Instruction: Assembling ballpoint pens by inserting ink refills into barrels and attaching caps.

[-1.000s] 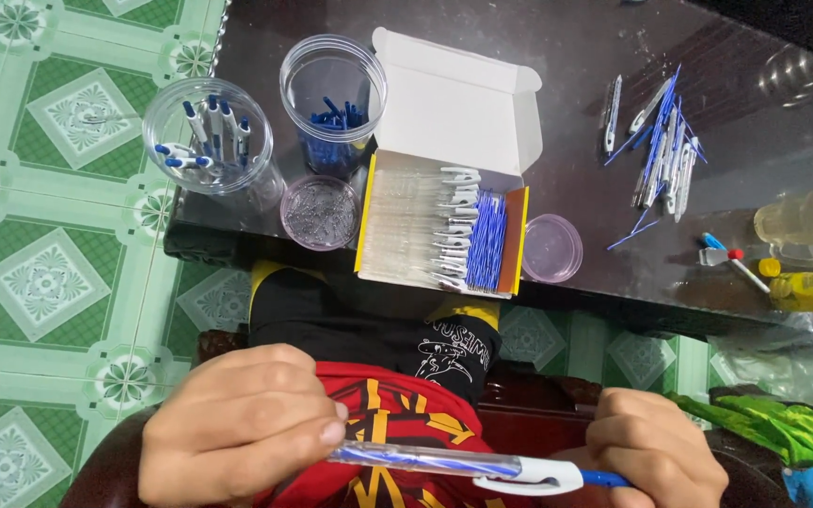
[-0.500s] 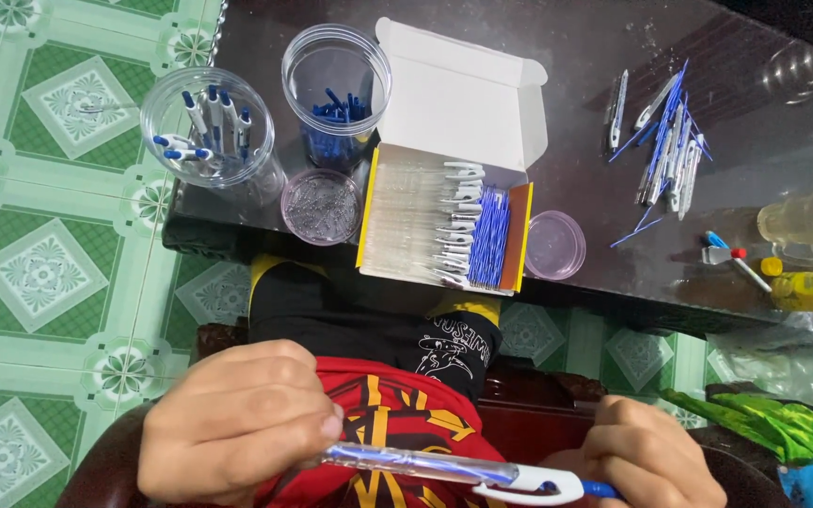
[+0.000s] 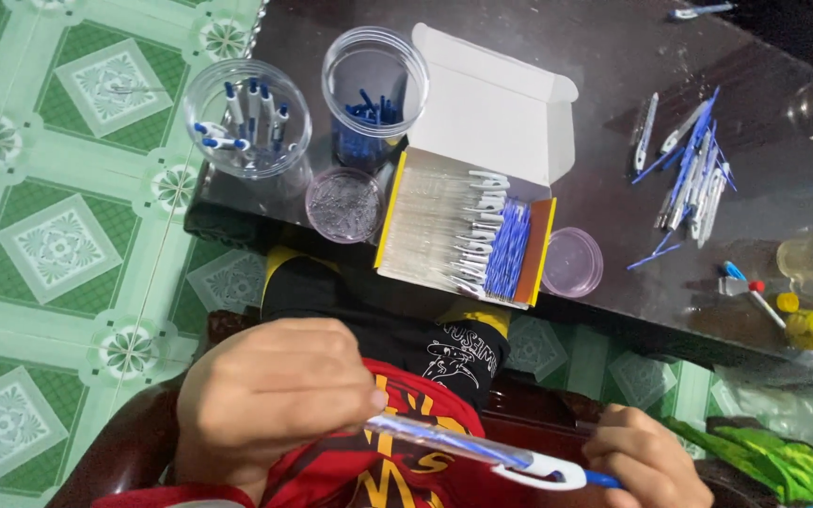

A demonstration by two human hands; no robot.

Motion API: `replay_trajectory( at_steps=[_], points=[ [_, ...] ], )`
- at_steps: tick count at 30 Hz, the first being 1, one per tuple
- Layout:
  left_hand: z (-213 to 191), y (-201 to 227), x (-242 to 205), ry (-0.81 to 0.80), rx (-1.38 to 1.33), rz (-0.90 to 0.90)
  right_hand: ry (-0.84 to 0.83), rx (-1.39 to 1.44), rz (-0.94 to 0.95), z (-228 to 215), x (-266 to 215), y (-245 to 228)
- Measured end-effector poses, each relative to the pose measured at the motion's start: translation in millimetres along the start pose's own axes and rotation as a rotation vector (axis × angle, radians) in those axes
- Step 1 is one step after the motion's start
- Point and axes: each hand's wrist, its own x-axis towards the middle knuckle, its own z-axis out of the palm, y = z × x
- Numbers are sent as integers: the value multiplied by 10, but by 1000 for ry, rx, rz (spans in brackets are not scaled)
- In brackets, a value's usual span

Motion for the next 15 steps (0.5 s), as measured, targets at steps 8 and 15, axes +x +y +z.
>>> replay_trajectory(
  at_steps=[8,15],
  points=[
    [98,-162,5,-130,5,-6,36,-4,94,-132,-360,217],
    [150,-147,13,-165,8,-64,99,-35,225,-88,-129,62]
  ],
)
